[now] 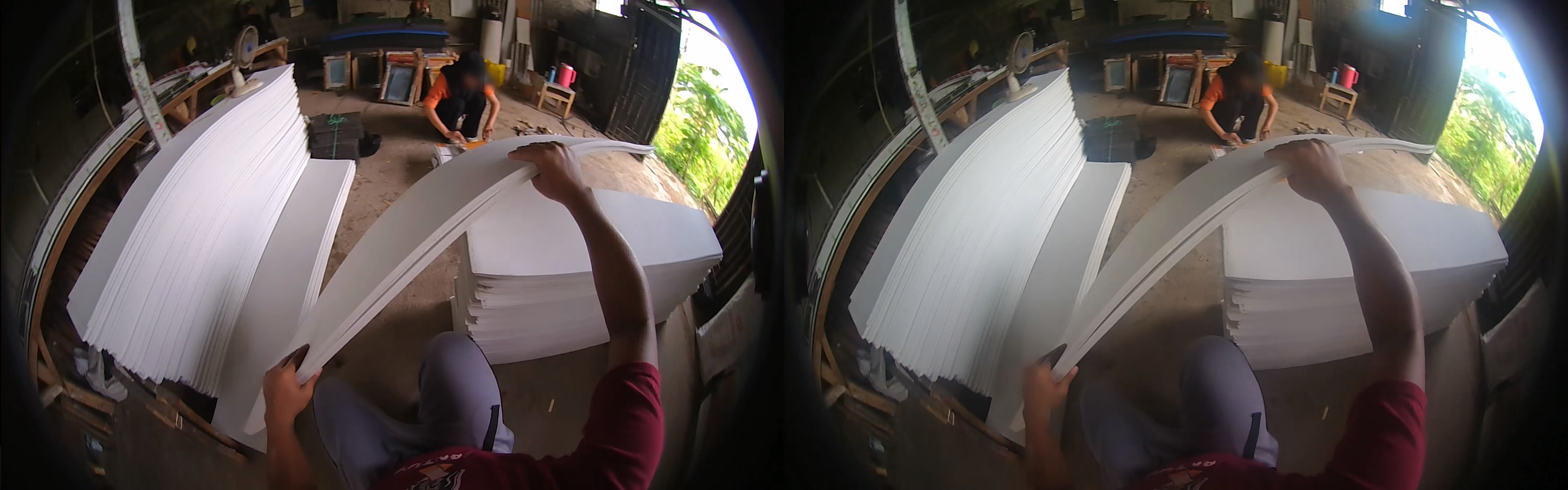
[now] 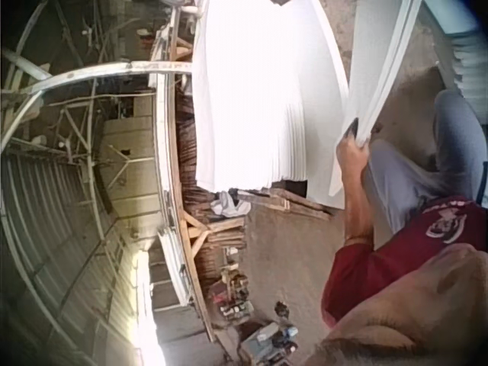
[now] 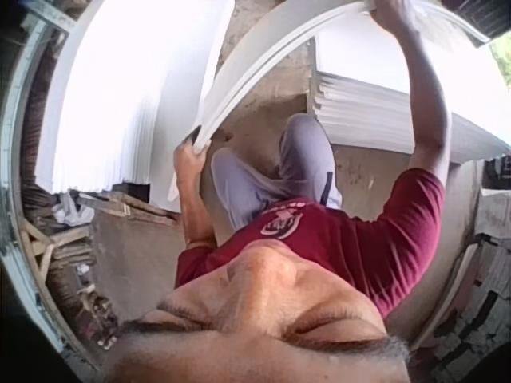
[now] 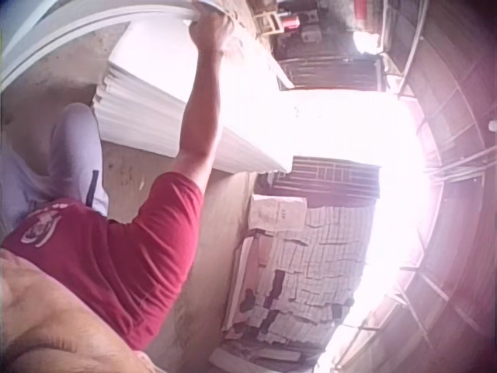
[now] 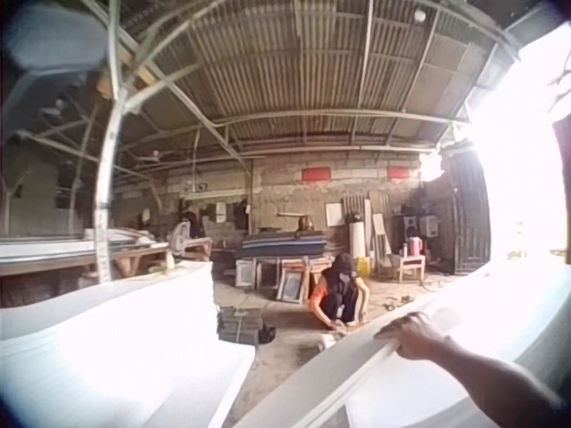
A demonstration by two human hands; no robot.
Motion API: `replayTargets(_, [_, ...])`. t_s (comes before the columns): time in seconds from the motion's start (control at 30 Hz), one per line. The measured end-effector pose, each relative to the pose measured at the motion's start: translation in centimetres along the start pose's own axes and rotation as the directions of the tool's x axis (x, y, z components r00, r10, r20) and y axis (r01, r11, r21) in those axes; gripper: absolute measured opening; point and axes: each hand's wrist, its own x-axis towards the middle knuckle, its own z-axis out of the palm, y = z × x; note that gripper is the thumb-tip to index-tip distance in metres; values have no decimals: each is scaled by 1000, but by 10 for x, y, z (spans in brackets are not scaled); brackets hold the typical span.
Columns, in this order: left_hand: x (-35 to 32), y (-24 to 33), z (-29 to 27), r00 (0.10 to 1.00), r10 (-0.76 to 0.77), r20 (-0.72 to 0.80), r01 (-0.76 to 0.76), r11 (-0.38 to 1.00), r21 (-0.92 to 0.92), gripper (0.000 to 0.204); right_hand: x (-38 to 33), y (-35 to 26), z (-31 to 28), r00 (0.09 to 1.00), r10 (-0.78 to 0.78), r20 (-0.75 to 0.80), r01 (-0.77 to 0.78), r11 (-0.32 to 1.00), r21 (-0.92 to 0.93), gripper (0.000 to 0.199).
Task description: The person repeatedly picks up white rectangular boards from a stack on the floor and places them onto a wooden rack. The person continues this stacking process for the duration of the clip.
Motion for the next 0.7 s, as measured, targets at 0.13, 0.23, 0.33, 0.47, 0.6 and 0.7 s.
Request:
replayTargets(0.13, [-42, 0, -8, 986, -162, 34, 159, 984, 74, 63, 20, -24, 48, 982, -162, -92, 170, 983, 75, 55])
replayTargets(0.23, [-71, -8, -4, 985, -174, -16, 174, 977, 126, 67, 41, -42, 80, 949, -274, -155, 289, 953, 88, 55])
replayTargets(0.33, [-102, -25, 3, 980, -166, -114, 181, 974, 138, 64, 64, -83, 103, 915, -368, -165, 390, 912, 129, 52])
replayTargets(0.47, [-135, -35, 12, 952, -229, -204, 261, 955, 144, 61, 101, -135, 149, 882, -461, -104, 470, 875, 112, 58])
replayTargets(0.6, [-161, -55, 25, 904, -323, -278, 359, 929, 88, 60, 137, -194, 186, 808, -574, -135, 587, 803, 99, 57])
replayTargets(0.7, [-173, -66, 35, 879, -356, -317, 405, 909, 101, 60, 159, -228, 228, 732, -651, -198, 673, 736, 70, 48])
